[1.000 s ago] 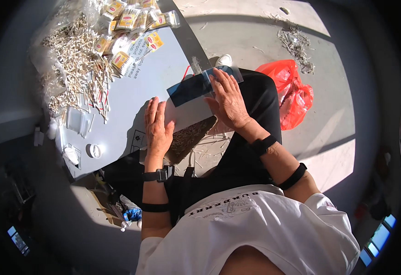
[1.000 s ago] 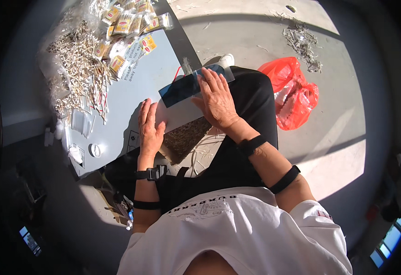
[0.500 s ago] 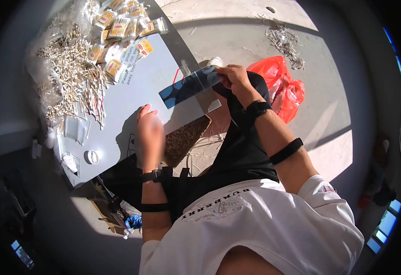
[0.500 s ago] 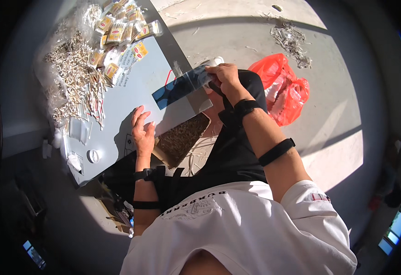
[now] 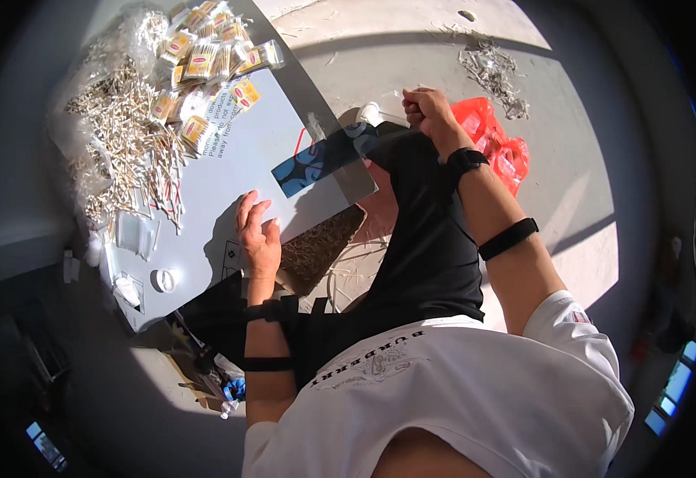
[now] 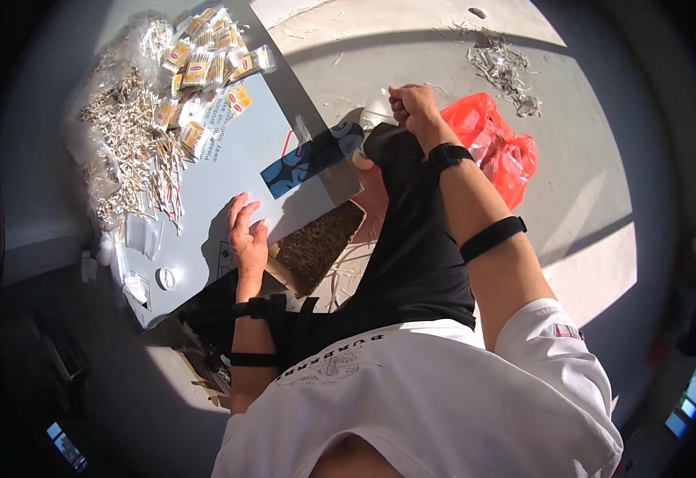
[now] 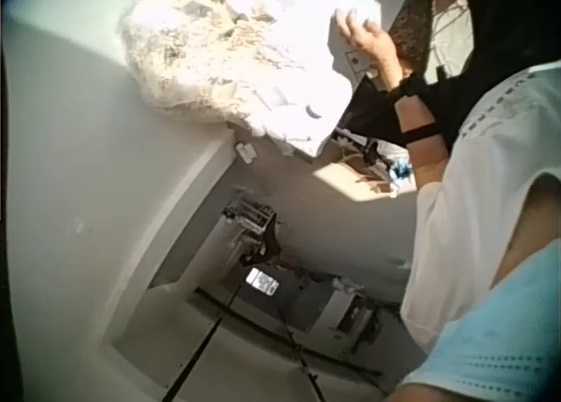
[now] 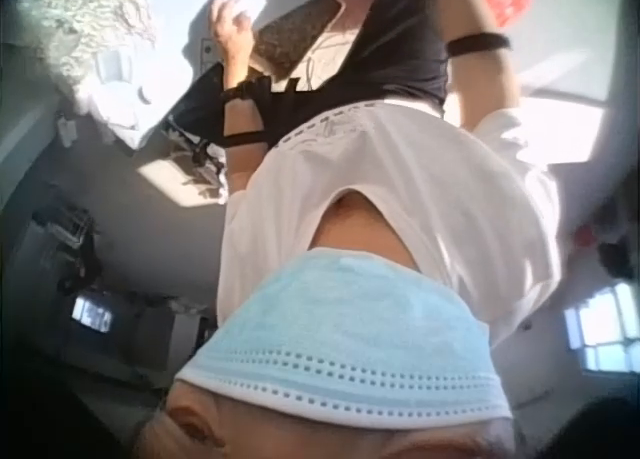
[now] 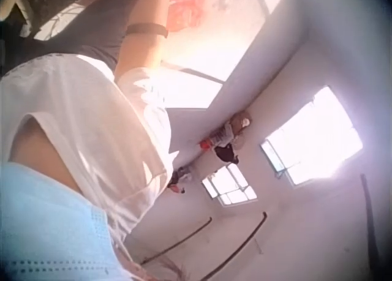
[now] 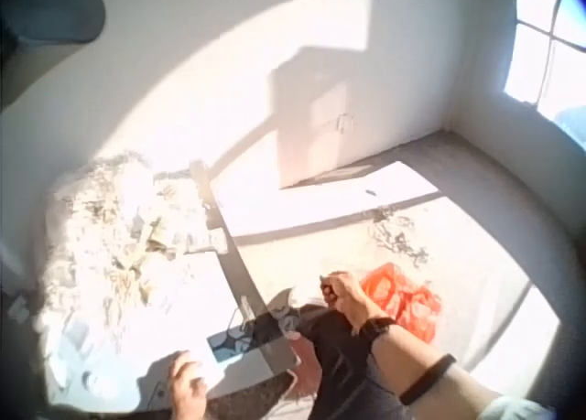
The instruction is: Packaging several cotton swabs into paper sleeves and then into small plastic bags at a workbench.
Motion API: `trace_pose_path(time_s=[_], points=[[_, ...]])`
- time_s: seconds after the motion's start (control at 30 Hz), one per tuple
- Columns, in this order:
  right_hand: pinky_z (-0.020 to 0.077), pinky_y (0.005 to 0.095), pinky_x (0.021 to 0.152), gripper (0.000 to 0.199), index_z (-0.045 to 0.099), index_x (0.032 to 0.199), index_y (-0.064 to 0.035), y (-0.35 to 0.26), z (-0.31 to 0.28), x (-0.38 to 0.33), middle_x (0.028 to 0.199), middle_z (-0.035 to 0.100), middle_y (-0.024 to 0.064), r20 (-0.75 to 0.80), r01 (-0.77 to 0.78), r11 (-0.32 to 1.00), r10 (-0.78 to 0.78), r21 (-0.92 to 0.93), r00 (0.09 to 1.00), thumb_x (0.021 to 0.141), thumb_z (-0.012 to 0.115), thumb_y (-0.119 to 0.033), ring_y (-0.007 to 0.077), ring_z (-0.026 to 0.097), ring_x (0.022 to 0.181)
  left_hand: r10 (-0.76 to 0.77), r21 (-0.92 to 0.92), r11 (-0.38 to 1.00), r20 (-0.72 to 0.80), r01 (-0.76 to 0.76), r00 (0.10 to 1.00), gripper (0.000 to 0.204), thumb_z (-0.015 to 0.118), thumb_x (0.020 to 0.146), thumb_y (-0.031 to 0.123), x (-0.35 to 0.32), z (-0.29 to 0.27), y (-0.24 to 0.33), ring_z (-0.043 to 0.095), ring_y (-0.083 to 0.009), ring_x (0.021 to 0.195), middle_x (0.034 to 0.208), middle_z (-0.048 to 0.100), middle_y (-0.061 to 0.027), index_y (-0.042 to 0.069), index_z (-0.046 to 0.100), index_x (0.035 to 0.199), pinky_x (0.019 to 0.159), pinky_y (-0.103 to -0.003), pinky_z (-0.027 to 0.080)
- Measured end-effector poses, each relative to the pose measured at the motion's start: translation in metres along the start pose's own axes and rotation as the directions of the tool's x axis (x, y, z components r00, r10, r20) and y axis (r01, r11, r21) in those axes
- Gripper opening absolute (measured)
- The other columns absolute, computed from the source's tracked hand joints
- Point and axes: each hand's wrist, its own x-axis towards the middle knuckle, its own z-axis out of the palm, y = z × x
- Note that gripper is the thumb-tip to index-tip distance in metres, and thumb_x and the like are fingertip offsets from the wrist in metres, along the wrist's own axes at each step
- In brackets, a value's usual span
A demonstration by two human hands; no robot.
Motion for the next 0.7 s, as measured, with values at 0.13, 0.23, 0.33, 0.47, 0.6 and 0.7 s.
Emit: trace_pose_path(time_s=[0.13, 0.23, 0.33, 0.47, 0.6, 0.7], points=[[0.0427, 0.0245, 0.051, 0.005, 0.058, 0.084, -0.0048, -0.043, -0.040, 0.026, 0.074, 0.058, 0.0081, 0.685, -0.108, 0.957, -0.113, 0.271, 0.719, 0.088, 0.061, -0.004, 0.0125, 0.050, 0.058, -0.008, 0.022, 1.000, -0.037, 0.009, 0.999, 0.033, 0.068, 0.064, -0.005, 0.001, -0.006, -0.007, 0.046, -0.0330, 0.123, 0.126, 0.054, -0.0124, 0.002, 0.062, 0.096, 0.103, -0.044, 0.037], [0.0478, 0.0254, 0.061, 0.002, 0.061, 0.086, -0.0048, -0.069, -0.043, 0.028, 0.082, 0.065, 0.0088, 0.291, 0.009, 0.908, 0.125, -0.419, 0.948, 0.087, 0.063, -0.006, 0.0147, 0.060, 0.069, -0.091, 0.003, 0.996, 0.011, 0.091, 0.996, 0.036, 0.068, 0.065, -0.004, 0.005, -0.012, 0.005, 0.048, -0.0324, 0.119, 0.124, 0.054, -0.0120, 0.002, 0.061, 0.100, 0.101, -0.043, 0.038], [0.0515, 0.0275, 0.077, 0.009, 0.067, 0.083, -0.0028, -0.077, -0.046, 0.019, 0.094, 0.070, 0.0077, 0.050, 0.429, 0.900, -0.426, -0.075, 0.903, 0.083, 0.064, -0.012, 0.0175, 0.067, 0.083, -0.053, 0.154, 0.987, 0.017, 0.049, 0.998, 0.058, 0.068, 0.074, 0.000, 0.007, -0.004, 0.025, 0.041, -0.0329, 0.127, 0.139, 0.042, -0.0140, 0.007, 0.048, 0.128, 0.100, -0.042, 0.040], [0.0520, 0.0268, 0.078, 0.009, 0.067, 0.083, 0.0011, -0.031, 0.013, -0.013, 0.095, 0.070, 0.0105, 0.202, 0.444, 0.880, -0.410, -0.169, 0.889, 0.081, 0.062, -0.006, 0.0188, 0.067, 0.084, -0.151, -0.039, 0.988, -0.173, 0.147, 0.973, 0.036, 0.069, 0.077, 0.002, -0.014, -0.034, 0.005, 0.056, -0.0312, 0.110, 0.114, 0.061, -0.0153, 0.004, 0.059, 0.112, 0.088, -0.037, 0.048], [0.0503, 0.0313, 0.069, 0.011, 0.060, 0.088, 0.0071, 0.017, -0.048, 0.025, 0.090, 0.064, 0.0154, 0.405, -0.022, 0.823, -0.255, 0.567, 0.878, 0.079, 0.059, 0.001, 0.0228, 0.060, 0.082, -0.183, 0.183, 0.913, -0.613, 0.364, 0.768, 0.030, 0.066, 0.072, -0.006, -0.010, -0.081, -0.023, 0.054, -0.0306, 0.098, 0.096, 0.063, -0.0121, 0.002, 0.062, 0.100, 0.090, -0.039, 0.042], [0.0465, 0.0332, 0.069, 0.016, 0.057, 0.092, 0.0071, 0.051, -0.054, 0.021, 0.091, 0.062, 0.0154, 0.328, -0.183, 0.685, -0.087, 0.705, 0.941, 0.078, 0.060, 0.000, 0.0242, 0.057, 0.082, -0.230, 0.200, 0.829, -0.729, 0.523, 0.644, 0.022, 0.069, 0.073, -0.003, -0.039, -0.167, -0.100, 0.062, -0.0267, 0.081, 0.087, 0.066, -0.0128, 0.003, 0.066, 0.094, 0.072, -0.034, 0.050]])
